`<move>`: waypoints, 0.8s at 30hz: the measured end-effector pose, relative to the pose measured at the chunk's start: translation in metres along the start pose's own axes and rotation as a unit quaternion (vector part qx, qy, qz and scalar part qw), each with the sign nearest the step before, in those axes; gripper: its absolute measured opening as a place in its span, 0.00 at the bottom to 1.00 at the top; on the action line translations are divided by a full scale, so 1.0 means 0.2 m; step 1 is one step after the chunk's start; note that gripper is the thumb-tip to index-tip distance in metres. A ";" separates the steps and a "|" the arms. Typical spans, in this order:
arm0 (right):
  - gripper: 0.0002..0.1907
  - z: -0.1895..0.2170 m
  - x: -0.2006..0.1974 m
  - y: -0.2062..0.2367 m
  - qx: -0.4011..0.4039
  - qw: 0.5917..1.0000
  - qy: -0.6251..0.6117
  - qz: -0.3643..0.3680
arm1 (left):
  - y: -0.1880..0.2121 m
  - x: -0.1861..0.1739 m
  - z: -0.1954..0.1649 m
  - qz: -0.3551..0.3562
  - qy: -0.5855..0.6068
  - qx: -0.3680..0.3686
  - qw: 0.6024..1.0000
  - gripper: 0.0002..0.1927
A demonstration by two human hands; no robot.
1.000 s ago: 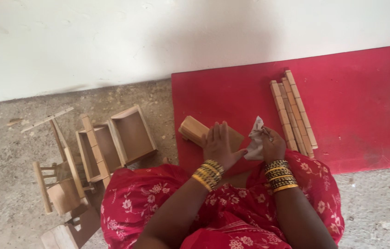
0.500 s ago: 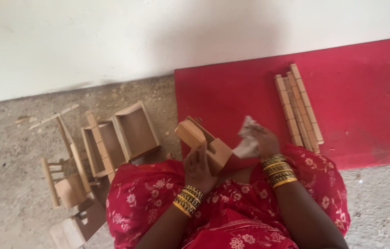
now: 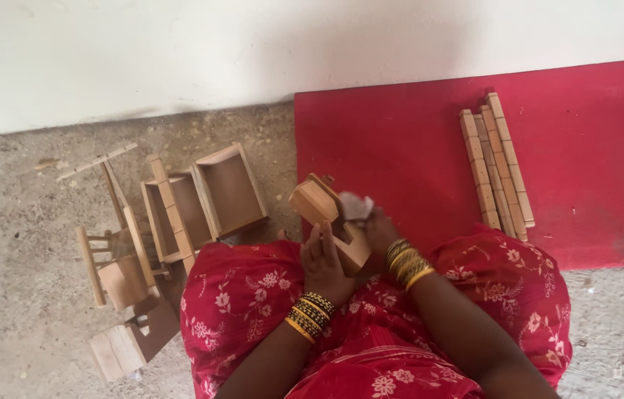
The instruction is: The person sits on the floor and wipes small wooden toy furniture pieces, including open boxes, a small chair, slatted rails, and blocky parts, one at a time with a cloth, setting each wiped piece aside on the mat.
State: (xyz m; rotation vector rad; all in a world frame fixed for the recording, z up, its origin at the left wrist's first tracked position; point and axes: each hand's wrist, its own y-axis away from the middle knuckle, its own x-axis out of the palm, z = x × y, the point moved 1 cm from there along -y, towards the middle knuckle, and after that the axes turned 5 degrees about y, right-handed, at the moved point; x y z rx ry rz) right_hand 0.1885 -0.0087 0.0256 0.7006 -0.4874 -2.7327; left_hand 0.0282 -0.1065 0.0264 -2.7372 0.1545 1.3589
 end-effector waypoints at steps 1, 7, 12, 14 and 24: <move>0.25 -0.04 -0.01 -0.05 0.019 0.999 -0.030 -0.018 | 0.00 0.01 0.01 -0.003 0.000 0.005 1.000 0.70; 0.26 -0.05 0.18 0.12 -0.355 0.920 0.151 -0.065 | -0.01 0.12 0.09 -0.069 -0.161 0.052 0.983 0.62; 0.68 -0.06 0.07 0.11 -0.182 0.919 0.344 0.056 | 0.01 0.08 0.07 -0.073 -0.039 0.063 0.995 0.65; 0.53 -0.09 -0.01 0.01 -0.046 0.883 0.460 0.081 | -0.01 0.02 0.02 -0.063 -0.003 0.060 0.996 0.66; 0.20 -0.22 -0.10 0.02 0.123 0.942 -0.285 -0.127 | -0.13 -0.08 0.01 -0.132 0.079 0.057 0.986 0.52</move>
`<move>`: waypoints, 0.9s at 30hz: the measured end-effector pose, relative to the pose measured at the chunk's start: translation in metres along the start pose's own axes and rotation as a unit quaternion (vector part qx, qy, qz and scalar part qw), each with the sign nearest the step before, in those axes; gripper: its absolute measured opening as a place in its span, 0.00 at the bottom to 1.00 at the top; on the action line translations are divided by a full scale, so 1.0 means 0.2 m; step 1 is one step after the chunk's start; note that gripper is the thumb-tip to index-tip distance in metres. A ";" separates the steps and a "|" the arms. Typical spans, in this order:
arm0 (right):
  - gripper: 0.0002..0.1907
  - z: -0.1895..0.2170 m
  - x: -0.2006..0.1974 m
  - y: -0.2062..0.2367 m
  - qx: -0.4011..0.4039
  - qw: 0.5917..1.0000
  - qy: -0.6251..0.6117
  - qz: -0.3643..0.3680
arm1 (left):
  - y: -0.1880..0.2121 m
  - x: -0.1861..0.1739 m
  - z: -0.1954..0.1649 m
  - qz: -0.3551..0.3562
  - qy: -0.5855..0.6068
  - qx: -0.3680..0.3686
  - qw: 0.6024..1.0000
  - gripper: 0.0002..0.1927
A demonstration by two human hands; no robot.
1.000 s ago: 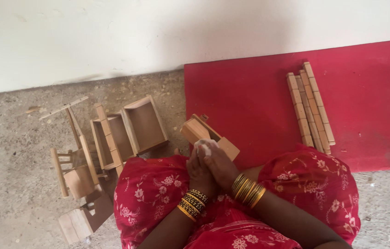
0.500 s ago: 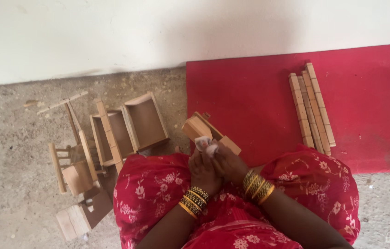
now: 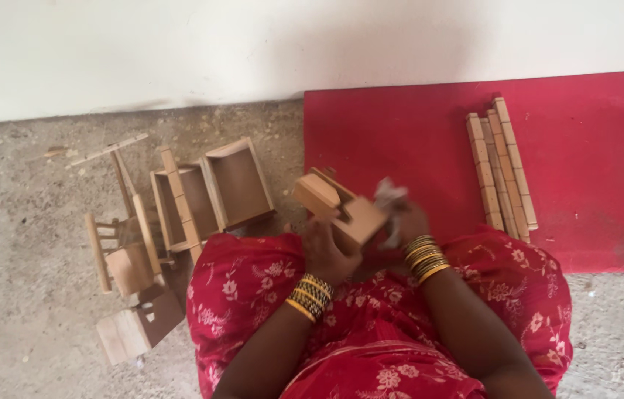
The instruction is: The person sits on the floor and wipes small wooden toy furniture pieces, including open boxes, a small chair, slatted rails, and blocky parts, one at a time with a cloth, setting each wiped piece aside on the mat.
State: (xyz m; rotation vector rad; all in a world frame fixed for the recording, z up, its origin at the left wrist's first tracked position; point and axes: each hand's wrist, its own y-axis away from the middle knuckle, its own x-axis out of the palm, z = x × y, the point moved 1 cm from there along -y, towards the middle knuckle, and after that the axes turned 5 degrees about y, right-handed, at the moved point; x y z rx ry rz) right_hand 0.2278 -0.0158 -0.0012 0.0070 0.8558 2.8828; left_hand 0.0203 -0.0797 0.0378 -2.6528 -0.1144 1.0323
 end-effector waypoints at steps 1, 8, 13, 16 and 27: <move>0.20 0.03 -0.04 0.01 -0.043 0.997 -0.061 -0.010 | -0.02 -0.01 0.02 -0.036 0.031 -0.004 0.999 0.49; 0.23 0.13 0.11 0.27 -0.295 0.946 -0.101 -0.092 | -0.19 -0.24 0.11 -0.267 0.548 -0.340 0.716 0.47; 0.33 0.13 0.48 0.56 -0.291 0.942 0.118 0.119 | -0.11 -0.29 -0.05 -0.282 0.598 -0.341 0.669 0.48; 0.38 0.11 0.56 0.56 -0.089 0.971 -0.115 0.189 | -0.07 -0.31 -0.14 -0.274 0.591 -0.347 0.674 0.46; 0.20 0.12 -0.36 -0.09 -0.263 0.938 0.179 -0.140 | -0.05 -0.30 -0.27 -0.032 0.271 -0.031 0.962 0.42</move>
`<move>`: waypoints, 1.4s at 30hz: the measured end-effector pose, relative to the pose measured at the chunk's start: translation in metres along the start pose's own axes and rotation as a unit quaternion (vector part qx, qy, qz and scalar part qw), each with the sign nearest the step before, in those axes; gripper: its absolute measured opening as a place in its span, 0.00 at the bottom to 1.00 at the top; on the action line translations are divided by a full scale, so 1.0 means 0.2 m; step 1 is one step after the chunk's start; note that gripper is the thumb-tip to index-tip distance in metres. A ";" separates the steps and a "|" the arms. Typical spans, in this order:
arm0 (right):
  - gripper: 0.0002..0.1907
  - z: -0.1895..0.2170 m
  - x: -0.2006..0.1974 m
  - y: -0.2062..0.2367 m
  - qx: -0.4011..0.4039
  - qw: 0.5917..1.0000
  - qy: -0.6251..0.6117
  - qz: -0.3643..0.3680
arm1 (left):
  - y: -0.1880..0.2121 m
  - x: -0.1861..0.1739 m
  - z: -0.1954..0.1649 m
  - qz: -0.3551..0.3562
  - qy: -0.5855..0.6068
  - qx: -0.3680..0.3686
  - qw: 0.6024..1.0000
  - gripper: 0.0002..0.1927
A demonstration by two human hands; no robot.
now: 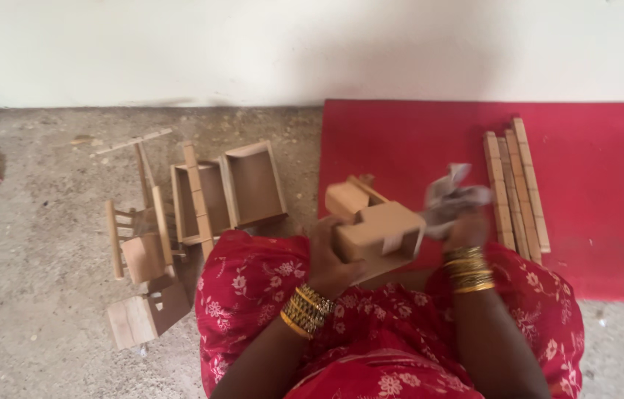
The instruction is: The person sits on the floor and wipes small wooden toy furniture pieces, including open boxes, a small chair, slatted rails, and blocky parts, one at a time with a cloth, setting each wiped piece aside on the mat.
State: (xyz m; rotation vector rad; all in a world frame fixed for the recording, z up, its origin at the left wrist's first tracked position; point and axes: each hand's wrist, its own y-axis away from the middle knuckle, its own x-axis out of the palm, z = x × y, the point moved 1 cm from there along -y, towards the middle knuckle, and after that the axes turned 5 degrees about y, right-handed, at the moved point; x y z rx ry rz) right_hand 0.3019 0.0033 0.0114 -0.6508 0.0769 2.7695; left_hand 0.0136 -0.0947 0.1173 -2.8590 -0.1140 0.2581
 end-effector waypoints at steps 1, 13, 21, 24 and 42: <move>0.18 -0.03 -0.08 -0.01 0.113 0.969 -0.208 -0.068 | -0.01 0.01 0.01 0.048 -0.110 0.115 0.986 0.43; 0.15 0.31 0.42 0.02 -0.309 0.896 0.238 0.212 | -0.06 0.12 0.15 0.309 -0.302 0.169 0.886 0.44; 0.19 0.40 0.75 -0.18 -0.430 0.755 0.389 0.307 | -0.17 0.12 0.17 0.331 -0.293 0.103 0.891 0.44; 0.15 0.40 0.78 -0.25 -0.271 0.816 0.346 0.375 | -0.16 0.15 0.18 0.305 -0.287 0.130 0.899 0.46; 0.23 0.39 0.71 -0.13 -0.643 0.645 0.375 0.171 | -0.16 0.19 0.19 0.335 -0.309 0.092 0.886 0.46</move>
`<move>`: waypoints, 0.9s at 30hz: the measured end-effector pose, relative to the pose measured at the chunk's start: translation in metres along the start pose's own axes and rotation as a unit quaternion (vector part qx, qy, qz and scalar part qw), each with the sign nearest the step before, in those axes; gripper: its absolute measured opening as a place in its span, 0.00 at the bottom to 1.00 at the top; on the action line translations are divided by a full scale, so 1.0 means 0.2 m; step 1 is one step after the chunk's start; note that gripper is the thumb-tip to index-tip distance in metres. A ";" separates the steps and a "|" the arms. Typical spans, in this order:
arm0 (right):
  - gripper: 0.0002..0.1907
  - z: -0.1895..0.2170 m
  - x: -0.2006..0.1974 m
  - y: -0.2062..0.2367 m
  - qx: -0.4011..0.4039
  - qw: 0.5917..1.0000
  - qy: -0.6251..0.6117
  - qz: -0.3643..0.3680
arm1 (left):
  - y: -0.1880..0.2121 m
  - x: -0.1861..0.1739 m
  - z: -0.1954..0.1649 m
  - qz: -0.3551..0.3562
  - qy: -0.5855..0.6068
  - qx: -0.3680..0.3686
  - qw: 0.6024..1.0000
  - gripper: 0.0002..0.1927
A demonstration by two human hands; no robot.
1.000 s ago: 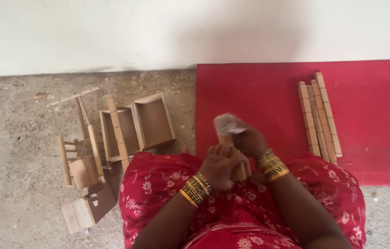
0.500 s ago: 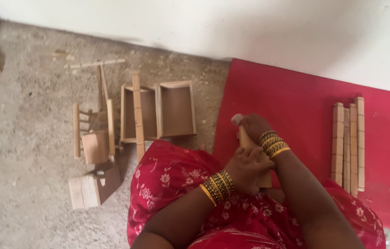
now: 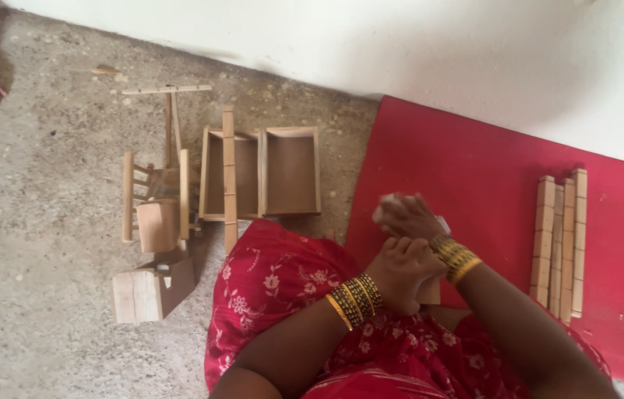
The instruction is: The person sits on the floor and wipes small wooden toy furniture pieces, including open boxes, a small chair, slatted rails, and blocky parts, one at a time with a cloth, setting each wiped piece aside on the mat.
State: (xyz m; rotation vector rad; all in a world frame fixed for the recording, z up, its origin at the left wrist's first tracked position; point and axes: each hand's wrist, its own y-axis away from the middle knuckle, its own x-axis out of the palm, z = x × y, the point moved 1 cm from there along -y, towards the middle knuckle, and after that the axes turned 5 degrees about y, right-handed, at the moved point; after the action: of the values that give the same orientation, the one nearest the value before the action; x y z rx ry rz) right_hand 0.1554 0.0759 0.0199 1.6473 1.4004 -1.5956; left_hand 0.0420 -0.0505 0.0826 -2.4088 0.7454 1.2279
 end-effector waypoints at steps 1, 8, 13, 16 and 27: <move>0.20 -0.02 0.01 -0.04 0.006 0.997 -0.006 0.080 | 0.00 0.00 0.00 0.022 -0.007 -0.011 1.000 0.47; 0.22 -0.17 0.05 -0.19 0.398 0.793 -0.362 0.287 | 0.06 -0.01 0.02 -0.092 0.022 0.022 0.995 0.42; 0.19 -0.12 0.00 -0.12 0.213 0.964 -0.147 0.054 | 0.05 0.01 0.04 -0.085 -0.001 0.014 0.996 0.43; 0.32 -0.07 -0.04 -0.04 0.192 0.958 -0.107 0.183 | 0.05 0.03 0.07 -0.052 0.005 -0.010 0.999 0.44; 0.13 -0.06 -0.35 0.98 0.383 0.923 0.010 0.029 | 0.11 0.09 0.12 -0.132 0.029 -0.004 0.991 0.43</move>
State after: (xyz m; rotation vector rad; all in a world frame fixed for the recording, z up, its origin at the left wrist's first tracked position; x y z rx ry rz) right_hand 0.3444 -0.0129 0.0250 2.0812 0.7328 -2.2622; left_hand 0.0229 -0.0620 0.0525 -2.4612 0.4199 1.0615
